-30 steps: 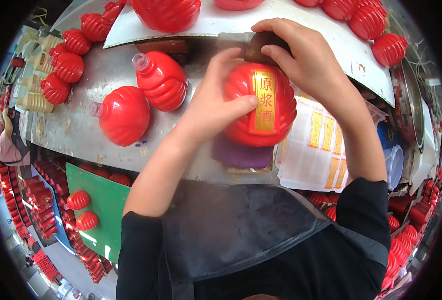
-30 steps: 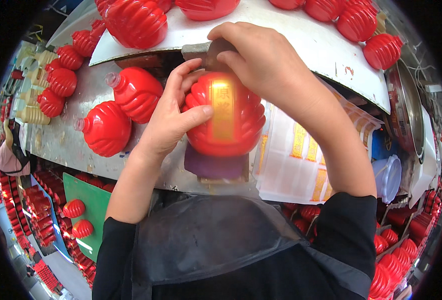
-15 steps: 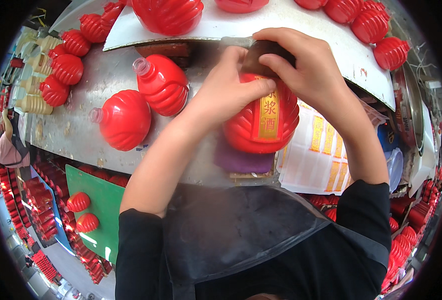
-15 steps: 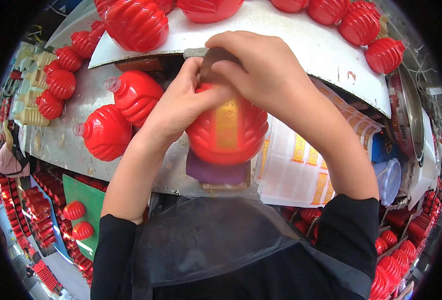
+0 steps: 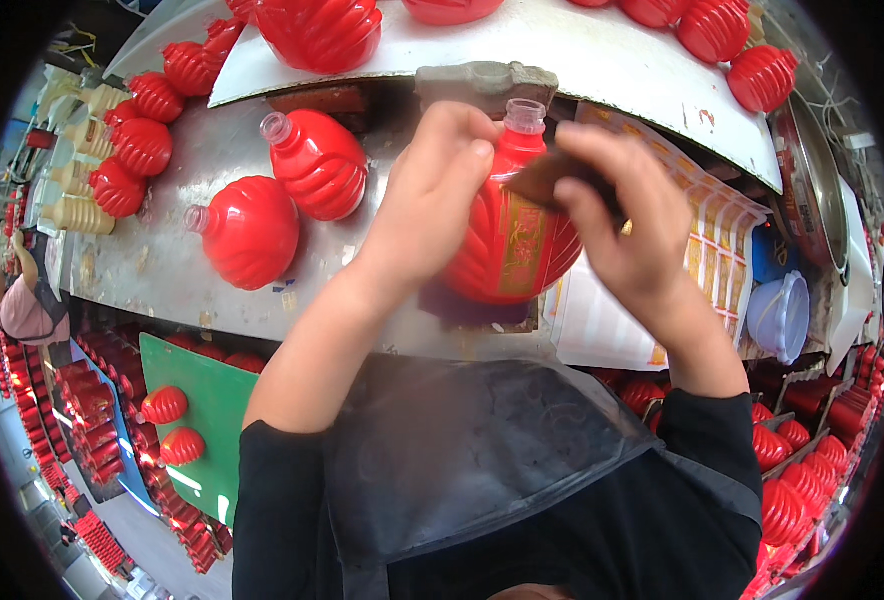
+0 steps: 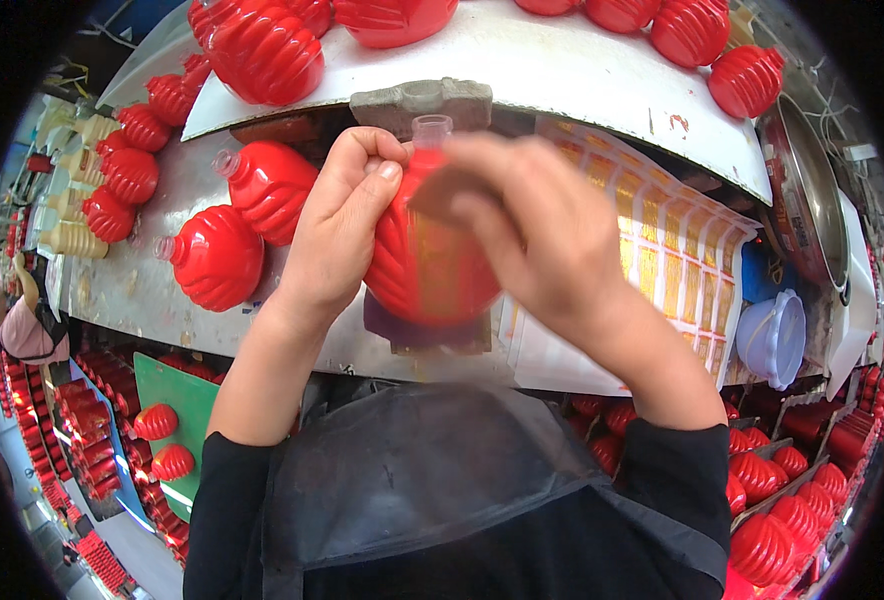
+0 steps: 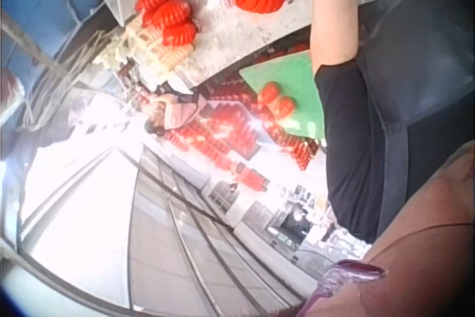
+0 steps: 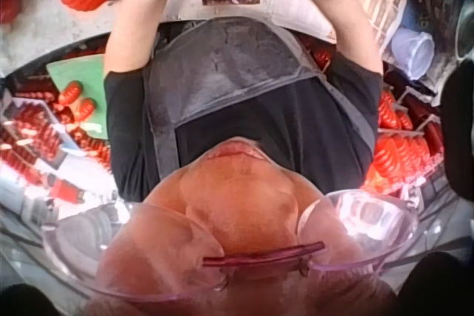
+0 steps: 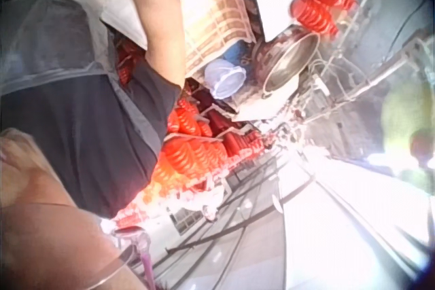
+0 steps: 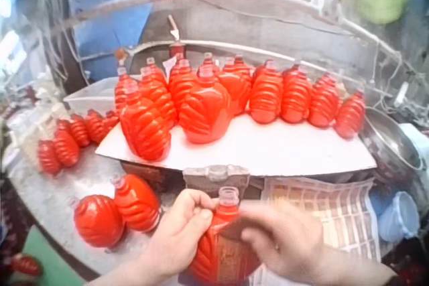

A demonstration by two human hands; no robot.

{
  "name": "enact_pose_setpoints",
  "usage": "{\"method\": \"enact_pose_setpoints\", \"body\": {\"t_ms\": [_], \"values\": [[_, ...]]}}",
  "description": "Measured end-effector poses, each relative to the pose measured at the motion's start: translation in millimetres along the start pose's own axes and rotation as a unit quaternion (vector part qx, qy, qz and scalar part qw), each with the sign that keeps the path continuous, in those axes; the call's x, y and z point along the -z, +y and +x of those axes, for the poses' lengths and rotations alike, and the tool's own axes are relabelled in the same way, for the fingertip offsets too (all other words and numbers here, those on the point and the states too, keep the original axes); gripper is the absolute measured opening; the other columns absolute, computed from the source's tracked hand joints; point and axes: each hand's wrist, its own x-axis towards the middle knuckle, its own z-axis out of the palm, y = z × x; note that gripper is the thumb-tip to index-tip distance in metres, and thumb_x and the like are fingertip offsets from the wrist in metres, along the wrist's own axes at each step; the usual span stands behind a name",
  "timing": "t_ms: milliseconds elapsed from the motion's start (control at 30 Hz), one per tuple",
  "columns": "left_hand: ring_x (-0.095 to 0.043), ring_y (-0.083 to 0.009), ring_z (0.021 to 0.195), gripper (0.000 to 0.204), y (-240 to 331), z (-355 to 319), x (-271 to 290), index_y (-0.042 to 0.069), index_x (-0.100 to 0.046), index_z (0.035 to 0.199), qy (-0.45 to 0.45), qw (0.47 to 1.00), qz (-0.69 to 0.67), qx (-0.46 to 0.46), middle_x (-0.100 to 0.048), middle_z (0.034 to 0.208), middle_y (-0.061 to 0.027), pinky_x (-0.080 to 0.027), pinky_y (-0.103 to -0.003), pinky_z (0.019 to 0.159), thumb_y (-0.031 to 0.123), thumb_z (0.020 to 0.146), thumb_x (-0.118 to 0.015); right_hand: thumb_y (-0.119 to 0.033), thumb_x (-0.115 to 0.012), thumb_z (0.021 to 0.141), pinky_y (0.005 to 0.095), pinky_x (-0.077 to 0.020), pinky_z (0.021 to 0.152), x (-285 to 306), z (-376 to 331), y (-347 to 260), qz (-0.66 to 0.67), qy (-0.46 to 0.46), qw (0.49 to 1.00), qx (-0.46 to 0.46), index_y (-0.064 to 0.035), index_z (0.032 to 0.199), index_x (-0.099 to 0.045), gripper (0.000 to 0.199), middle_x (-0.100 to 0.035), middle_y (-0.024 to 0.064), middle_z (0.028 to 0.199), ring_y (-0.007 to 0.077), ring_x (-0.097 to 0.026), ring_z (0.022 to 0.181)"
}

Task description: The person repeatedly picks red plastic bottles from a tray, applies a gold label to each bottle by hand, smooths the label, and places the labeled bottle onto a metal table. The process is repeated continuously throughout the clip.

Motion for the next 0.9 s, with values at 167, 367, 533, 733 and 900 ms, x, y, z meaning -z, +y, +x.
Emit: {"method": "enact_pose_setpoints", "body": {"t_ms": [167,367,533,733,900], "values": [[-0.054,-0.0133,0.122,0.020,5.3,-10.5,-1.8,0.004,-0.050,0.128,0.024,0.999,-0.027,-0.023,-0.059,0.129,-0.0074,-0.042,-0.031,0.109,0.008,0.108,-0.050,0.004,-0.076,0.086,0.0323,-0.0576,0.078,9.7,16.5,6.4,0.043,-0.046,0.998,-0.015,-0.0029,0.123,-0.071,0.037,-0.075,0.0141,0.104,0.0263,-0.073,0.086],[-0.057,-0.0236,0.126,0.060,11.5,-20.2,-11.0,-0.001,-0.048,0.131,0.009,0.999,-0.026,-0.020,-0.059,0.127,-0.0148,-0.047,-0.038,0.108,0.020,0.086,-0.081,-0.004,-0.075,0.085,0.0391,-0.0577,0.068,7.4,17.8,-6.1,-0.006,-0.029,0.999,0.045,-0.0068,0.117,-0.069,0.032,-0.069,0.0114,0.092,0.0320,-0.071,0.080],[-0.063,-0.0262,0.118,0.062,17.6,-11.5,-14.1,-0.001,-0.051,0.124,0.009,0.995,0.091,-0.034,-0.064,0.120,-0.0159,-0.051,-0.039,0.103,0.021,0.078,-0.087,0.002,-0.078,0.083,0.0366,-0.0593,0.076,9.5,8.9,1.3,-0.034,-0.044,0.998,0.033,-0.0026,0.122,-0.070,0.040,-0.073,0.0149,0.101,0.0305,-0.073,0.087],[-0.066,-0.0234,0.109,0.048,14.9,-1.5,-15.2,-0.002,-0.053,0.119,0.034,0.996,0.082,-0.022,-0.067,0.112,-0.0151,-0.052,-0.037,0.099,0.018,0.086,-0.081,0.006,-0.080,0.081,0.0337,-0.0601,0.078,14.6,4.5,16.1,0.020,-0.020,0.999,0.040,-0.0021,0.117,-0.073,0.037,-0.076,0.0143,0.101,0.0277,-0.075,0.090],[-0.062,-0.0125,0.106,0.023,10.4,2.7,-9.7,0.002,-0.050,0.120,0.043,0.999,0.012,-0.007,-0.065,0.114,-0.0087,-0.052,-0.029,0.095,0.010,0.103,-0.064,0.015,-0.080,0.078,0.0350,-0.0616,0.084,18.9,-2.7,6.3,0.074,0.022,0.996,0.032,0.0003,0.101,-0.073,0.028,-0.078,0.0129,0.102,0.0285,-0.076,0.097]]}}
